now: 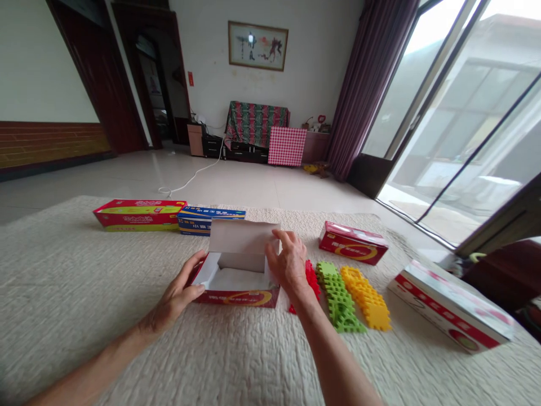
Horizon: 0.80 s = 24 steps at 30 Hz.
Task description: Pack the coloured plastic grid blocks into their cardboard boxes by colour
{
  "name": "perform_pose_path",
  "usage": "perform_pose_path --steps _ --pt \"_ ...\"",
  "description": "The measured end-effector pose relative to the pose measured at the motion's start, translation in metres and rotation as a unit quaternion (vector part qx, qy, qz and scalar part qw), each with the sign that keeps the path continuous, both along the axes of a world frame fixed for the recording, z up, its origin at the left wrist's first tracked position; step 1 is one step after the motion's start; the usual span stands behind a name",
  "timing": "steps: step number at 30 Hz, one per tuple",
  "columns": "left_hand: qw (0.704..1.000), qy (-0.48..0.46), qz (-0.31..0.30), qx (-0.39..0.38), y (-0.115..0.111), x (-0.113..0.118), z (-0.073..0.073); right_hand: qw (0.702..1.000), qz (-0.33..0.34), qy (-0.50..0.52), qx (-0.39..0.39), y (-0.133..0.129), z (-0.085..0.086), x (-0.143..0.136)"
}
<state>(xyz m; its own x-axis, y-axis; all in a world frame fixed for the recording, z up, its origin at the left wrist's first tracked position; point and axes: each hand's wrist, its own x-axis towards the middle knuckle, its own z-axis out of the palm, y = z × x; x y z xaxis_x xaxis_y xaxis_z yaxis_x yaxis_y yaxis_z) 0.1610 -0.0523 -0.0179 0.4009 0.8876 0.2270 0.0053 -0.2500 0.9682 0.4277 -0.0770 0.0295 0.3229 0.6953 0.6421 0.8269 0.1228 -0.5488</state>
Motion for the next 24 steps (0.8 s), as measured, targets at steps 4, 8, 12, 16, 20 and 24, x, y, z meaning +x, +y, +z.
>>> perform_pose_path --steps 4,8,12,16,20,24 --pt "0.984 0.032 0.054 0.165 -0.005 0.003 0.02 0.999 0.017 -0.009 -0.051 -0.007 -0.013 -0.001" --pt "0.957 0.085 0.068 0.268 0.007 0.021 0.046 0.998 0.038 0.002 -0.059 -0.01 -0.025 -0.001" --pt "0.951 0.154 -0.025 0.265 0.029 0.039 0.053 0.997 0.062 -0.01 -0.055 -0.014 -0.021 -0.002" --pt "0.939 0.188 -0.06 0.282 0.039 0.038 0.05 0.991 0.077 -0.02 -0.105 -0.021 -0.006 0.005" --pt "0.918 0.222 -0.041 0.327 0.041 0.028 0.053 0.987 0.095 -0.011 -0.125 -0.024 0.005 0.019" --pt "0.899 0.244 -0.019 0.364 0.048 0.013 0.061 0.987 0.048 -0.029 -0.15 -0.027 0.009 0.034"
